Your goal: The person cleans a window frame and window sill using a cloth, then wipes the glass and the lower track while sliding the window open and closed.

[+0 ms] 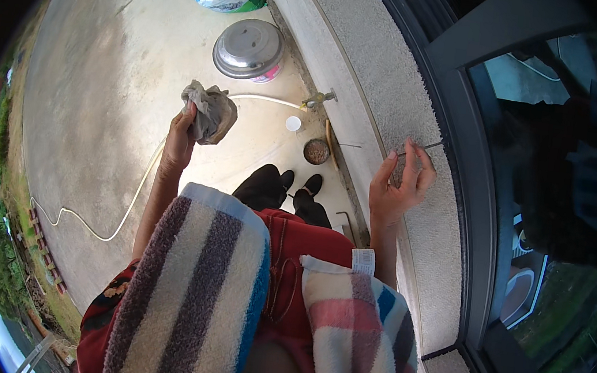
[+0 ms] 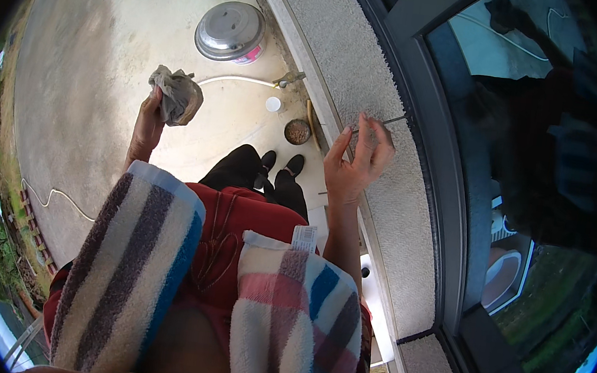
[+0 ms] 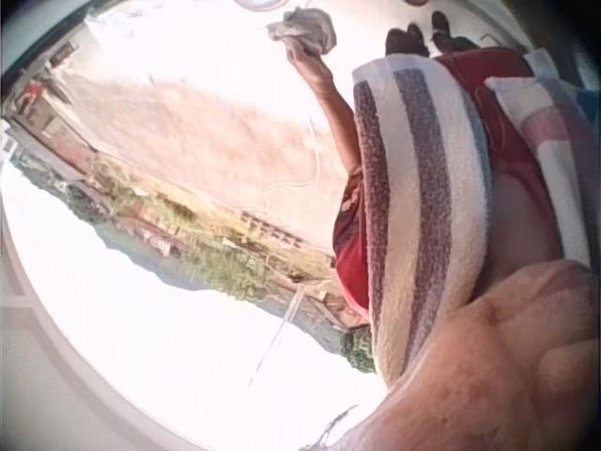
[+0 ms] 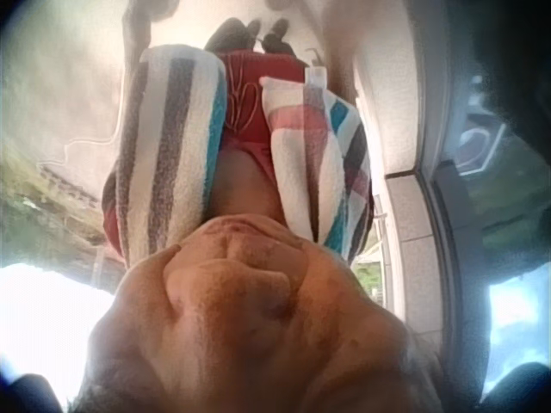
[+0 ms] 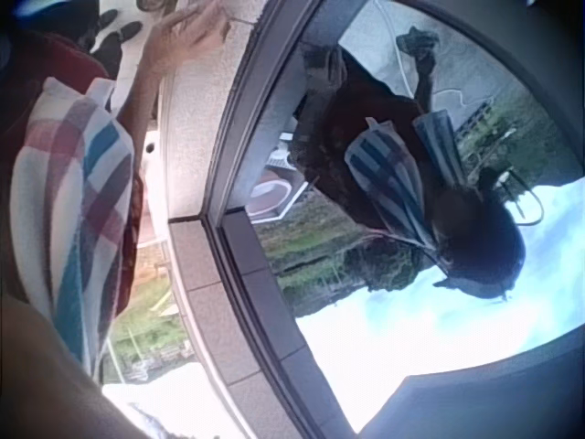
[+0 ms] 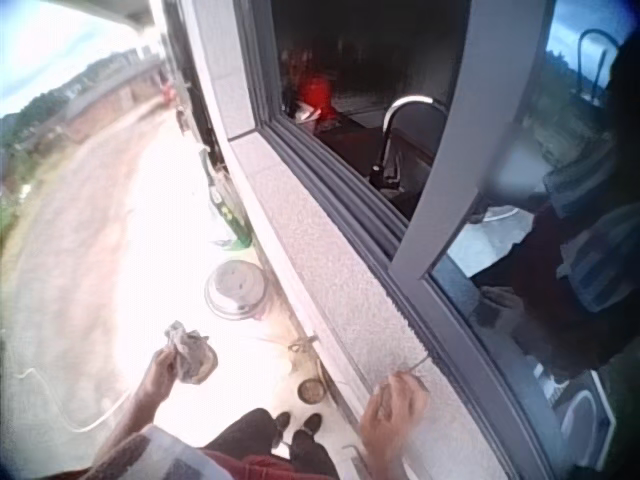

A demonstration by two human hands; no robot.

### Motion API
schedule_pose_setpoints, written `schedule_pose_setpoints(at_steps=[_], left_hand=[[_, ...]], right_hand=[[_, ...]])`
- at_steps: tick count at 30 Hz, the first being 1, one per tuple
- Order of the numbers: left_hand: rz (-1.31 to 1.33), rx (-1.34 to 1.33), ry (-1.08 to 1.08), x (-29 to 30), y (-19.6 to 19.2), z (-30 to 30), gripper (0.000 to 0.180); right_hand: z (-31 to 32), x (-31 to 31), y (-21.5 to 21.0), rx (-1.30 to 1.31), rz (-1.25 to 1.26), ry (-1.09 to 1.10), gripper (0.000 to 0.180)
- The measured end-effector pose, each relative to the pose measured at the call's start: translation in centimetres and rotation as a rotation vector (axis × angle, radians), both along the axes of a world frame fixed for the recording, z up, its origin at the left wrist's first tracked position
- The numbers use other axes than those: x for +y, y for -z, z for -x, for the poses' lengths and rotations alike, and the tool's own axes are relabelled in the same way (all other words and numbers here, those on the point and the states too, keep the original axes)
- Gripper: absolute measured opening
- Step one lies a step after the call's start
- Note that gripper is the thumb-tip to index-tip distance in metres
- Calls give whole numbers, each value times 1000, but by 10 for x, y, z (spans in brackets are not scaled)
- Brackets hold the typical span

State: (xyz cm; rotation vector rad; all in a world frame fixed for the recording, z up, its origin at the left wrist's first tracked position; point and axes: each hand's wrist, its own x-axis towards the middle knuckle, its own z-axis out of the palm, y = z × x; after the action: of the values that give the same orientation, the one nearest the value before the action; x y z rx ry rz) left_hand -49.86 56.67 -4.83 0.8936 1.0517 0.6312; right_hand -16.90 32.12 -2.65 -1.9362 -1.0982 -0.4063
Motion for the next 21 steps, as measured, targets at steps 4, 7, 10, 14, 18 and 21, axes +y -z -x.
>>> schedule_pose_setpoints(at_steps=[4, 7, 10, 14, 18, 21], left_hand=[[-79, -109, 25, -2, -51, -55, 46], [-445, 239, 330, 32, -53, -82, 36], [-363, 273, 361, 67, -55, -112, 29], [-457, 34, 387, 115, -68, -159, 28], [-479, -320, 488, 151, -126, -214, 41], [-537, -505, 692, 187, -153, -242, 49]], right_hand=[[-4, 0, 5, 24, -22, 24, 31], [1, 5, 1, 5, 10, 50, 30], [4, 11, -9, 31, 25, 101, 32], [6, 36, -20, 8, 2, 204, 34], [10, 75, -26, -50, 62, 355, 34], [11, 95, -10, -42, 94, 513, 33]])
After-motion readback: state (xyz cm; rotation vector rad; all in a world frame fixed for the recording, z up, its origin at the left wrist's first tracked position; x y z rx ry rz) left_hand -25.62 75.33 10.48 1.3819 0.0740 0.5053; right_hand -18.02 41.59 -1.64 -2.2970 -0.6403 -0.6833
